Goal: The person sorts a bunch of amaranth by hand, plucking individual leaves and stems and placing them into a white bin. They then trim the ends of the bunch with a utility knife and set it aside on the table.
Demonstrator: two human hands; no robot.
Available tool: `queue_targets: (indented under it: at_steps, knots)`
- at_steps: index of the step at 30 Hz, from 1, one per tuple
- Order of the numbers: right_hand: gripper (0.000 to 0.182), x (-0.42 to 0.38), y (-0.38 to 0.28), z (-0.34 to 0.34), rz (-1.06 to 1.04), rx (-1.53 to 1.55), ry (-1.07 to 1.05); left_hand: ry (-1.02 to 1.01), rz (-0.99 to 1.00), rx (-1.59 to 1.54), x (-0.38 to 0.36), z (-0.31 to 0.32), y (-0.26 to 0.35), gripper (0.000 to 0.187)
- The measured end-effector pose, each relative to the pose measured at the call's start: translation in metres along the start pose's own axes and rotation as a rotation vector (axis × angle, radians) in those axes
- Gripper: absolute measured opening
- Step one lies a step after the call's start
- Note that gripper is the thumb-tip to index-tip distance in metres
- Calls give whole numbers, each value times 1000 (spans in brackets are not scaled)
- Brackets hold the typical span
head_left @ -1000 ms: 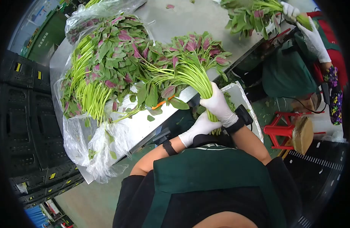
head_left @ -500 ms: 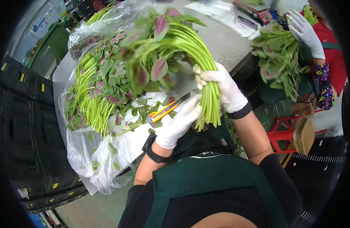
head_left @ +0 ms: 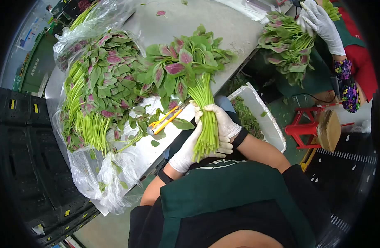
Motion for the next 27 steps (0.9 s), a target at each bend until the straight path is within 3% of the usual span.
queue_targets:
  at_steps: [3, 4, 7, 8, 11, 12, 16, 22, 25, 27]
  knots:
    - [45, -10, -11, 3, 96, -264, 133, 173, 124, 23, 2, 10, -9, 91]
    - [48, -12, -12, 0, 104, -269, 98, 128, 194, -121, 3, 10, -11, 77]
    - [49, -18, -17, 4, 255, -338, 113, 213, 268, -290, 6, 24, -14, 67]
    - [48, -16, -16, 0, 253, -357, 104, 250, 289, -267, 7, 31, -14, 56]
    - [48, -20, -24, -3, 266, -565, 68, 137, 230, -318, 11, 5, -18, 46]
    - [45, -22, -24, 0, 247, -636, 141, 245, 228, -253, 10, 9, -17, 40]
    - [40, -29, -32, -15, 185, -921, 259, 285, 242, -107, 8, 3, -21, 40]
    - [37, -31, -26, -10, 171, -821, 200, 420, 278, -42, 14, 35, -20, 48]
    - [38, -33, -26, -4, 188, -793, 143, 418, 292, -4, 13, 21, -25, 48]
    - [39, -35, -23, 2, 196, -766, 94, 311, 266, 143, 9, 15, -28, 46]
Point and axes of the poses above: each hand's wrist, its own x-axis towards the middle knuckle, its own z-axis out of the palm, y = z × x, the point moved 1 cm from there along x, towards the middle knuckle, and after that the axes turned 8 degrees about z, right-handed, at the moved point
